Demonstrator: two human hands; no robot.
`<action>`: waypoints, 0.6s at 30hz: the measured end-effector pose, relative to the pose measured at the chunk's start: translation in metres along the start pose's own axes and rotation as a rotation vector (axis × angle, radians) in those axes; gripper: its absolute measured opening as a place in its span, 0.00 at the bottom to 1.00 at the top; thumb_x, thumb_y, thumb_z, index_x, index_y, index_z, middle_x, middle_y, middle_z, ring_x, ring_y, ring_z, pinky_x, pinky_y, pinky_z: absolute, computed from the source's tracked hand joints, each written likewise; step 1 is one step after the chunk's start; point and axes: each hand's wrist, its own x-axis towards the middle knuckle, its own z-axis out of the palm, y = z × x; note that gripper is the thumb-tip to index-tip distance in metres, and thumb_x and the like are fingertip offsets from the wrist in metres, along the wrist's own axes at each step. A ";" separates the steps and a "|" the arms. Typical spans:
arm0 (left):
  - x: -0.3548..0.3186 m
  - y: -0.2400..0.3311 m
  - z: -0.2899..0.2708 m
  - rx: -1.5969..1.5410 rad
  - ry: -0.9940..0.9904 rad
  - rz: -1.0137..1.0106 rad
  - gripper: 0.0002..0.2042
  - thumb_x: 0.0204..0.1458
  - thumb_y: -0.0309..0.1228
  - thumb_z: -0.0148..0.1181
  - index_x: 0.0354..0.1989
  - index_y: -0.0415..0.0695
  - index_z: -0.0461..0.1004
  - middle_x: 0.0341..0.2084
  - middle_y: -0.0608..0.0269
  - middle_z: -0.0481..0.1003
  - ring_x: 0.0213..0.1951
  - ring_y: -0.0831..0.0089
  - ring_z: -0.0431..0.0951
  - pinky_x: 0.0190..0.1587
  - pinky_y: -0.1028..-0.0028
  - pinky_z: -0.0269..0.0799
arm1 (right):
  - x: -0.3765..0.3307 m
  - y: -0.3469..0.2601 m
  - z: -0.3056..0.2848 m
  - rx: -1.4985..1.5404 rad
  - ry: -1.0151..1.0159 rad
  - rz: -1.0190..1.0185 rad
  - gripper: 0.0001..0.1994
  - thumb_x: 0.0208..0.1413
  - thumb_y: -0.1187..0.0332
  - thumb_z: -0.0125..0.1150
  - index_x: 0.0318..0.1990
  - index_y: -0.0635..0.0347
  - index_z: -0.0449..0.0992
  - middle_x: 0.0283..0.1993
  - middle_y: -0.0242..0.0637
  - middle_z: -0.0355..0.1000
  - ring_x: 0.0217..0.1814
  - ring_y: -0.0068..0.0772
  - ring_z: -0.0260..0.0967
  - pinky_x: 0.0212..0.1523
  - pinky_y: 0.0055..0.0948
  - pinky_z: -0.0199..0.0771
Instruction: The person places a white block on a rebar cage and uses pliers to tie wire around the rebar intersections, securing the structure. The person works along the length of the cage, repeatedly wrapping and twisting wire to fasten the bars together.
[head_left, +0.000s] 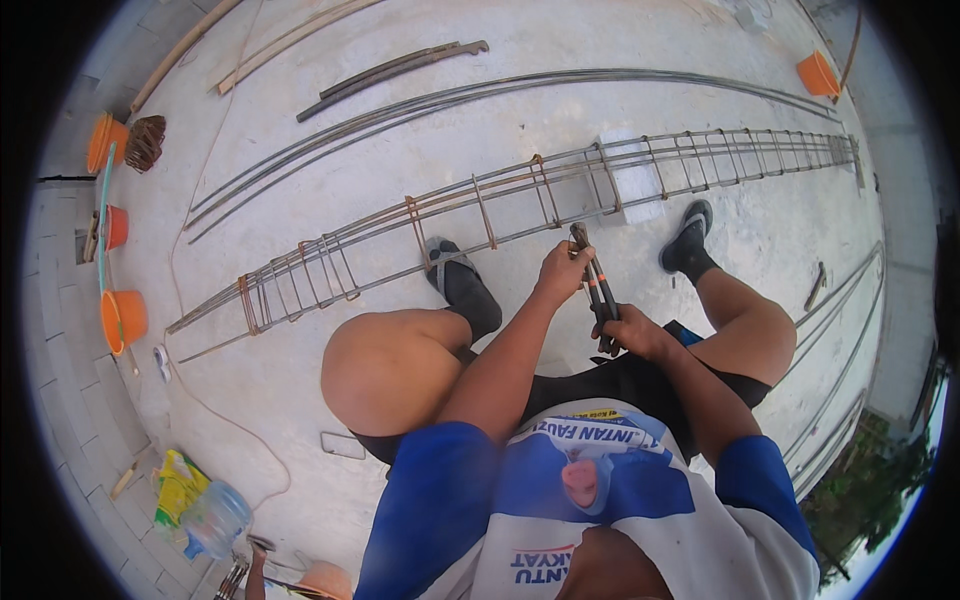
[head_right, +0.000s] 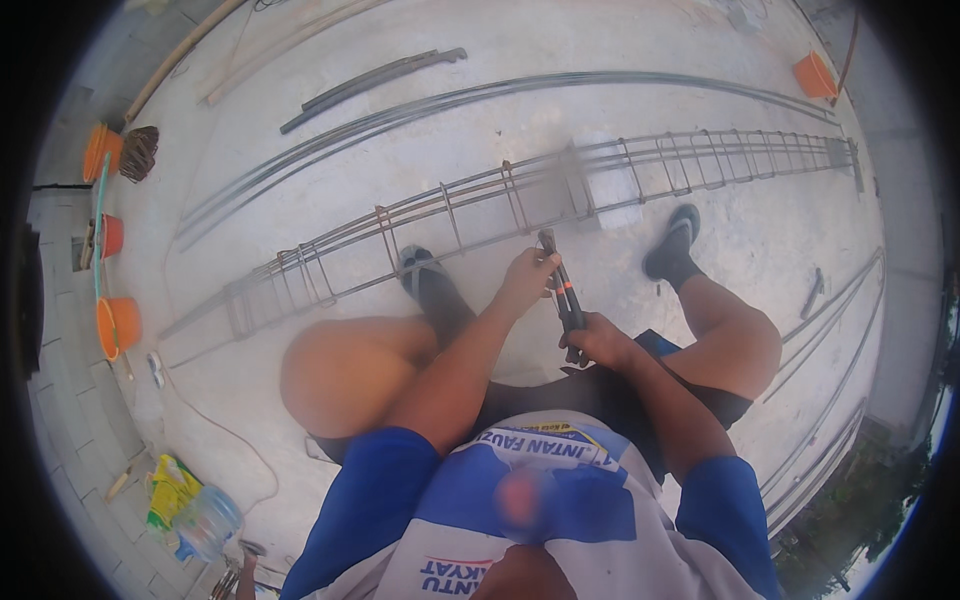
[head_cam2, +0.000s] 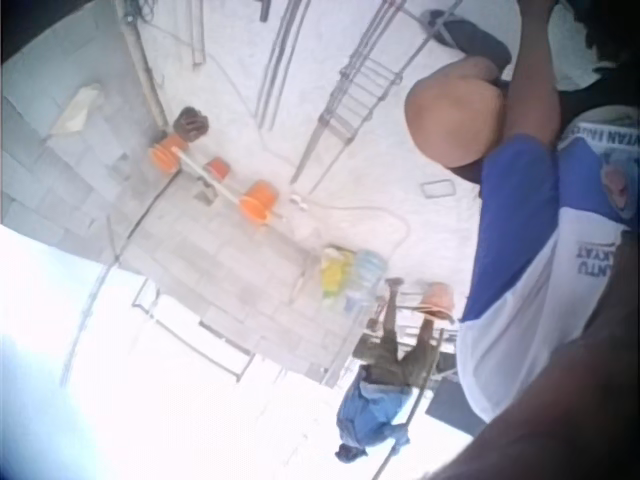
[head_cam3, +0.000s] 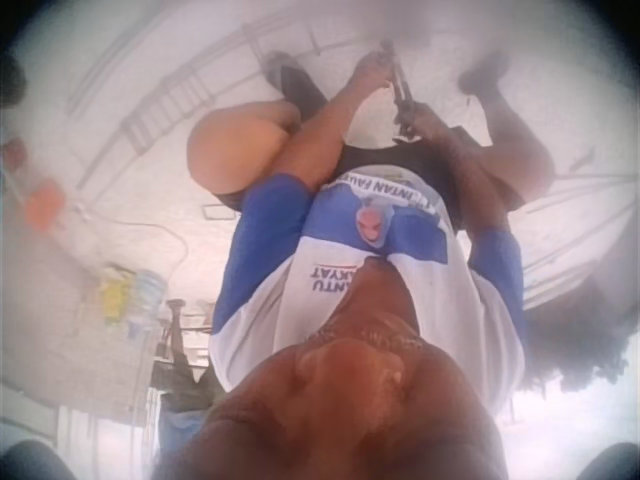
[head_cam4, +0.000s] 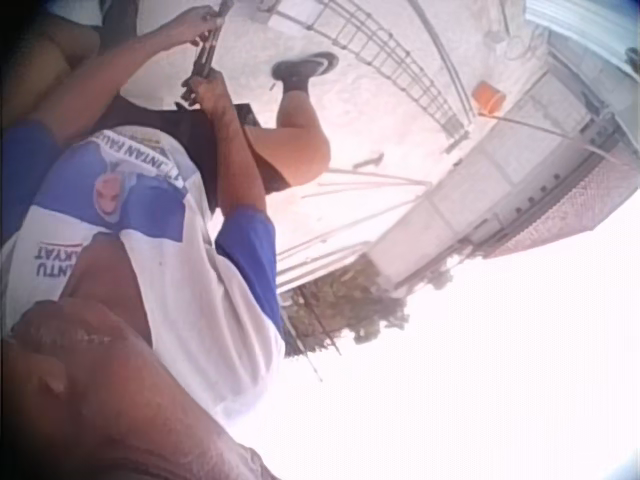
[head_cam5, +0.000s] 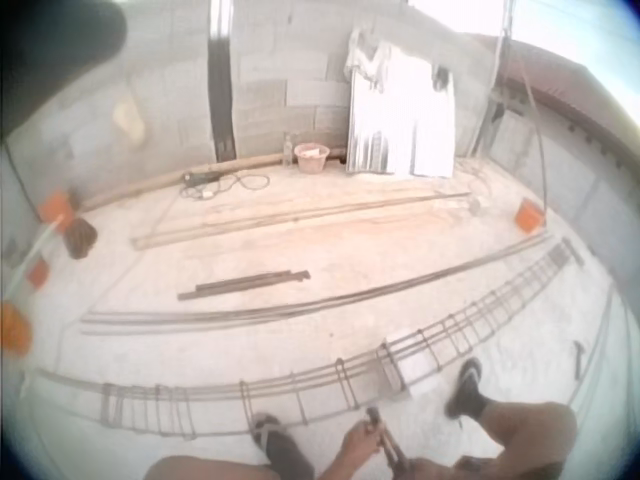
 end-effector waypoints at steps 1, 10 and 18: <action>0.003 0.000 0.001 -0.008 0.001 0.074 0.15 0.58 0.38 0.51 0.42 0.35 0.71 0.29 0.55 0.77 0.26 0.68 0.79 0.24 0.70 0.76 | 0.000 -0.001 -0.001 -0.017 0.000 -0.025 0.25 0.50 0.66 0.48 0.56 0.70 0.65 0.39 0.45 0.74 0.33 0.33 0.74 0.32 0.28 0.74; 0.028 0.017 -0.024 -0.520 0.407 0.037 0.14 0.62 0.37 0.42 0.39 0.39 0.68 0.17 0.64 0.67 0.11 0.75 0.64 0.12 0.72 0.62 | 0.009 -0.010 -0.014 0.820 -0.153 -0.337 0.45 0.46 0.71 0.49 0.73 0.47 0.34 0.72 0.50 0.46 0.71 0.47 0.49 0.62 0.48 0.54; 0.024 0.026 -0.057 -0.341 0.387 0.064 0.15 0.59 0.38 0.42 0.46 0.43 0.69 0.21 0.64 0.65 0.21 0.74 0.65 0.18 0.74 0.62 | 0.041 -0.039 -0.066 0.220 0.477 -0.237 0.35 0.50 0.73 0.52 0.68 0.57 0.50 0.40 0.43 0.65 0.37 0.38 0.70 0.40 0.44 0.73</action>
